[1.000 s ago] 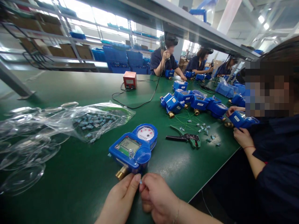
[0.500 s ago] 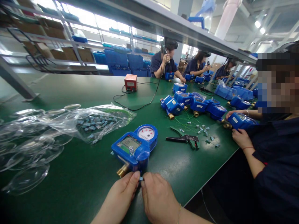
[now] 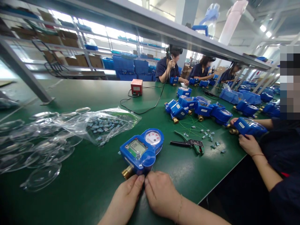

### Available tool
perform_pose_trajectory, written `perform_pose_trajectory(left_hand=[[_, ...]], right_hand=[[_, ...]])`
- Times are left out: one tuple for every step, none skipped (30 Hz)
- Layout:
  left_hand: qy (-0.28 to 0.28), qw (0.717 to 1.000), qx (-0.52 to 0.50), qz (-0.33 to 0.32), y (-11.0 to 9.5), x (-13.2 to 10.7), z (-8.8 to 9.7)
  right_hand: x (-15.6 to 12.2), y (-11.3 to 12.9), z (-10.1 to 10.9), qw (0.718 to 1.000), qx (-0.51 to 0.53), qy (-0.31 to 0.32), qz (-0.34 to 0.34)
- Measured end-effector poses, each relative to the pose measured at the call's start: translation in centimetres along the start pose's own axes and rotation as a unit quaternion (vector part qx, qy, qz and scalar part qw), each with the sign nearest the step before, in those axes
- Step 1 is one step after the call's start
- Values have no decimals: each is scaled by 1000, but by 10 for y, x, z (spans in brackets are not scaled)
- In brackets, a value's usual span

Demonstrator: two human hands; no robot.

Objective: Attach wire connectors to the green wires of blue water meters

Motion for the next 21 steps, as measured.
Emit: perform_pose_trajectory(left_hand=[[10, 1000, 4, -5, 1, 1, 0], [20, 1000, 6, -9, 2, 1, 0], [29, 999, 9, -13, 3, 2, -1], [36, 999, 11, -16, 4, 3, -1], [38, 999, 13, -16, 5, 3, -1], [37, 999, 16, -15, 6, 1, -1], [34, 999, 21, -11, 7, -1, -1], [29, 999, 27, -5, 8, -5, 0], [26, 999, 34, 4, 9, -9, 0], [23, 999, 41, 14, 10, -14, 0], [22, 998, 50, 27, 12, -19, 0], [26, 997, 56, 39, 13, -23, 1], [26, 996, 64, 52, 16, -26, 3], [28, 995, 71, 62, 18, -29, 5], [32, 994, 77, 70, 20, -33, 8], [36, 993, 83, 76, 21, -36, 12], [42, 992, 86, 77, 23, -40, 18], [46, 992, 89, 76, 24, -45, 25], [49, 992, 90, 75, 24, -51, 33], [50, 992, 91, 73, 25, -59, 43], [47, 992, 90, 72, 26, -67, 55]], right_hand=[[0, 0, 3, 1000, 14, 8, -11], [1, -1, 6, 999, 37, 15, -33], [0, -3, 8, 995, 67, 15, -66], [0, -7, 11, 990, 96, -2, -108], [-1, -12, 12, 981, 119, -36, -148], [-2, -18, 14, 972, 134, -83, -176], [-3, -24, 15, 963, 142, -134, -183], [-3, -29, 16, 958, 148, -177, -170], [-2, -35, 16, 956, 153, -206, -145], [1, -41, 17, 957, 163, -213, -112], [6, -48, 18, 959, 166, -214, -86], [13, -55, 19, 962, 164, -206, -78], [21, -63, 20, 963, 168, -196, -83], [30, -69, 22, 962, 175, -185, -94], [39, -75, 22, 963, 192, -144, -119], [46, -78, 23, 960, 218, -103, -141], [52, -79, 24, 954, 244, -60, -162], [55, -78, 25, 947, 269, -20, -177], [55, -75, 25, 939, 290, 9, -185], [54, -70, 26, 933, 304, 32, -192], [52, -63, 26, 928, 311, 48, -198]])
Point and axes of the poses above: each hand's wrist, its own x-axis towards the middle knuckle, its own z-axis out of the back of the hand, y = z × x, the point moved 2 cm from there along x, towards the middle knuckle, and after that the axes turned 10 degrees about x, right-handed, at the moved point
